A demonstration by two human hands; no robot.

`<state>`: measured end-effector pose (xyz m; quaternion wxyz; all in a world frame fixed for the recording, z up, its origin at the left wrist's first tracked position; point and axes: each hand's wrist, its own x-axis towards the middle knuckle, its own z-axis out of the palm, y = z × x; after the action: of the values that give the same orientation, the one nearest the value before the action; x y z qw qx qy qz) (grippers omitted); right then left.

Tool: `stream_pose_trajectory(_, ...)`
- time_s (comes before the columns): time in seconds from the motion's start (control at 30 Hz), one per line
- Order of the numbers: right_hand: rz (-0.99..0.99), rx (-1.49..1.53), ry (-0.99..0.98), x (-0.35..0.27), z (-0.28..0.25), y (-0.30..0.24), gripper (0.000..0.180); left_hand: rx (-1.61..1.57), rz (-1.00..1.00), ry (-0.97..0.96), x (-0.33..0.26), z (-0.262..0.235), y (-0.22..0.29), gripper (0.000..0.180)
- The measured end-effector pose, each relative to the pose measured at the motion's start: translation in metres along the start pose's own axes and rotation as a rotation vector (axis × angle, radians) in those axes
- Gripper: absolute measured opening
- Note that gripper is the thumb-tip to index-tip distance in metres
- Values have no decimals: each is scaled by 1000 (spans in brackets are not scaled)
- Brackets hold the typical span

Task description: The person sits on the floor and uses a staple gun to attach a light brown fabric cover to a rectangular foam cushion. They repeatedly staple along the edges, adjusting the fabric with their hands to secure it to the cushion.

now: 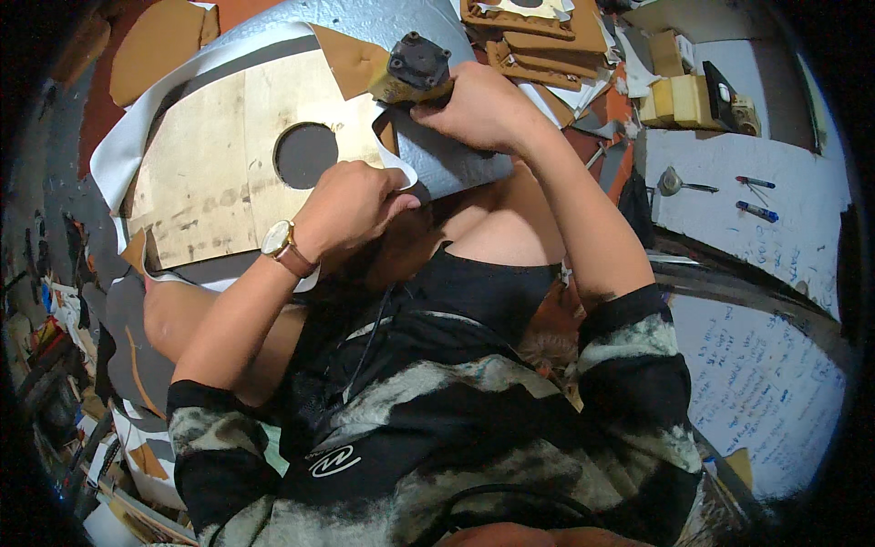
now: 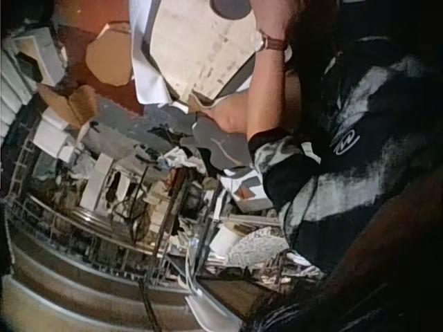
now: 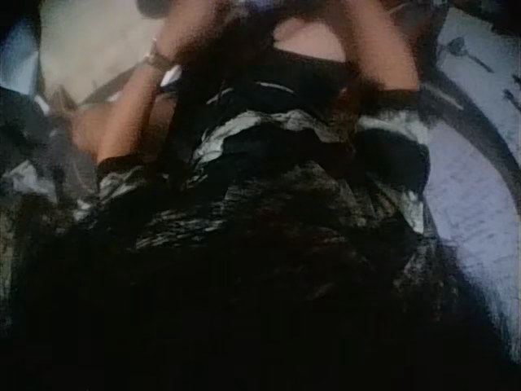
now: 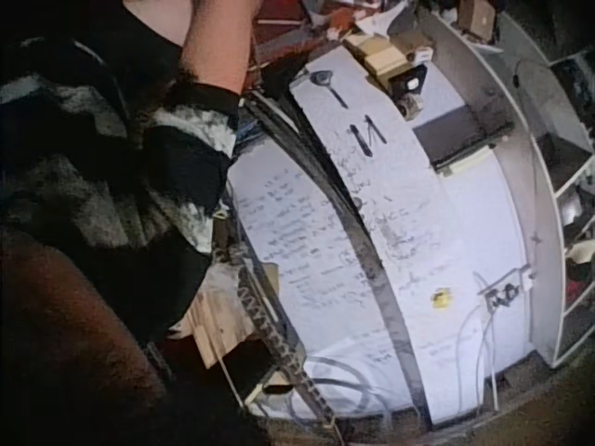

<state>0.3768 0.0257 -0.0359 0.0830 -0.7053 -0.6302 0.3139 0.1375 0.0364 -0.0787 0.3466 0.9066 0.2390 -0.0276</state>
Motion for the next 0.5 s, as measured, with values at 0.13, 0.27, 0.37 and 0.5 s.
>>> stream_pose_trajectory(0.13,50,-5,-23,-1,0,-1,42,-72,48,60,-4,1,-8,33)
stream_pose_trajectory(0.27,70,25,-44,4,5,3,40,-167,116,116,-9,2,-16,32)
stream_pose_trajectory(0.37,129,-25,-55,-2,1,-2,46,-250,54,86,-15,-1,-12,33)
stream_pose_trajectory(0.5,98,-58,-41,4,4,0,47,-146,-131,190,-35,1,0,35)
